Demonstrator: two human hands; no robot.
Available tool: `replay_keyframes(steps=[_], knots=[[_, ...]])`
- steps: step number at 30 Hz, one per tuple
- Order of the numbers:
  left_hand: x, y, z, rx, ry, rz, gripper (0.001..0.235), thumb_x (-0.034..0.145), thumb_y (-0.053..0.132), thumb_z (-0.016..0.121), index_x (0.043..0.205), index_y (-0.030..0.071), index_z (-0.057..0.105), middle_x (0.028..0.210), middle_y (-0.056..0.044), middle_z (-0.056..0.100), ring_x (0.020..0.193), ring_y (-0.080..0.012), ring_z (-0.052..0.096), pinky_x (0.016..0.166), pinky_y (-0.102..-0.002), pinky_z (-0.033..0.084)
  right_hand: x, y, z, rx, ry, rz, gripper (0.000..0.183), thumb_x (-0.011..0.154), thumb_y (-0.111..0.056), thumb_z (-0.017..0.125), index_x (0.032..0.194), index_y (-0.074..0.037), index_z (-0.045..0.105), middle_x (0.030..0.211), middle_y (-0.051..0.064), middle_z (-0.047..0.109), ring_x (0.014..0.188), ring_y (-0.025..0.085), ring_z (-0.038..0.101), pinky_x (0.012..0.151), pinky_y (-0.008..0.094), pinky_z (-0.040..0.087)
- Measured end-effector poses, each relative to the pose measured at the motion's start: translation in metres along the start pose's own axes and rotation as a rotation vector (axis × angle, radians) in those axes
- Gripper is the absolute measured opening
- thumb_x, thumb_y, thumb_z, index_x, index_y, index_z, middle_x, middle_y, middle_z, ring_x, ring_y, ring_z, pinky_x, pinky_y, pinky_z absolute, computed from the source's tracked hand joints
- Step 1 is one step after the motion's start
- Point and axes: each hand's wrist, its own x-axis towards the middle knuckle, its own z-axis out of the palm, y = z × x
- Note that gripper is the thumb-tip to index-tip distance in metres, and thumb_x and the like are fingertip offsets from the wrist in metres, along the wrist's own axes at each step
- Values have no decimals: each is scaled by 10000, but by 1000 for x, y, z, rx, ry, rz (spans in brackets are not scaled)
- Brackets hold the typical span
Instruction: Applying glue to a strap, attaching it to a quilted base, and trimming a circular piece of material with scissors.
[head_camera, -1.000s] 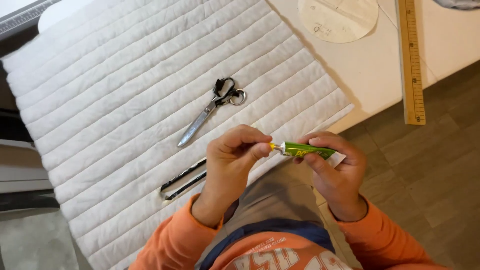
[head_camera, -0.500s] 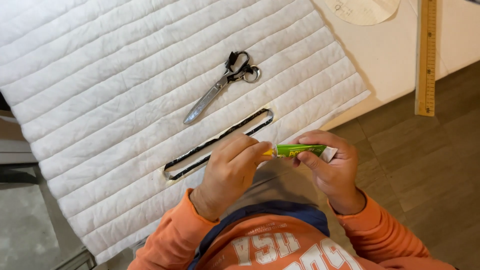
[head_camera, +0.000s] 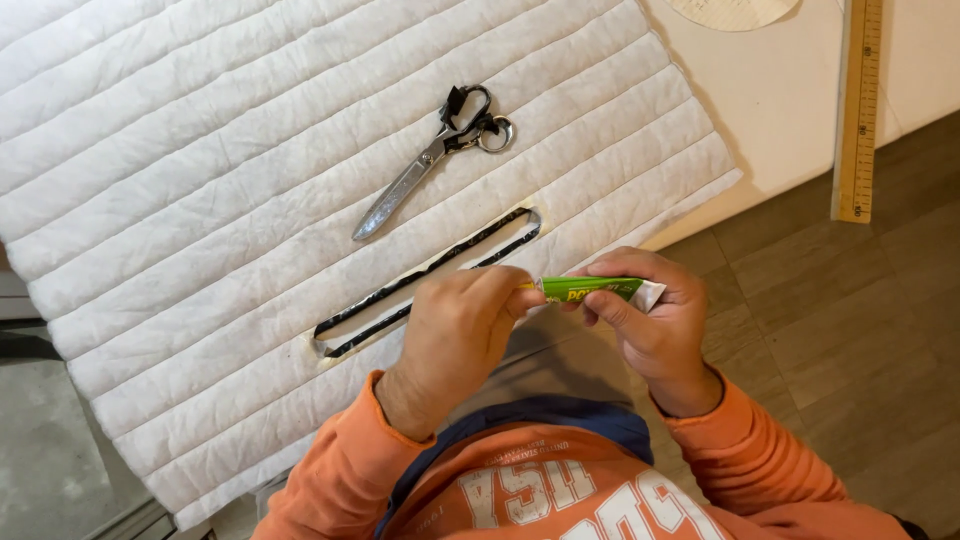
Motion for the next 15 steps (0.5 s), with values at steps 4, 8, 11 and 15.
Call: replay_keyframes(steps=[4, 8, 11, 15], knots=[[16, 17, -8, -82, 19, 51, 270, 1016, 256, 627, 1221, 85, 670, 1034, -114, 712, 932, -367, 736, 818, -446, 597, -4, 15, -10, 65, 70, 12, 223, 854, 21, 769, 1032, 92, 655, 923, 270, 689, 698, 275, 738, 489, 273, 597], [4, 2, 7, 6, -12, -4, 169, 1021, 268, 623, 932, 141, 689, 717, -7, 671, 683, -278, 705, 665, -343, 581, -7, 22, -14, 119, 72, 46, 220, 841, 32, 772, 1019, 103, 664, 898, 278, 710, 666, 273, 748, 468, 272, 583], [6, 7, 6, -42, 12, -10, 135, 956, 224, 722, 1015, 106, 693, 796, -47, 685, 731, -277, 717, 684, -360, 589, -9, 26, -20, 125, 76, 79, 226, 827, 54, 768, 1016, 120, 662, 881, 297, 711, 655, 284, 743, 464, 277, 576], [3, 8, 5, -211, 12, -131, 113, 936, 201, 737, 874, 113, 700, 643, 7, 676, 578, -232, 676, 593, -305, 579, -7, 28, -22, 145, 46, 113, 248, 787, 89, 780, 991, 156, 656, 851, 327, 707, 643, 298, 739, 456, 301, 577]])
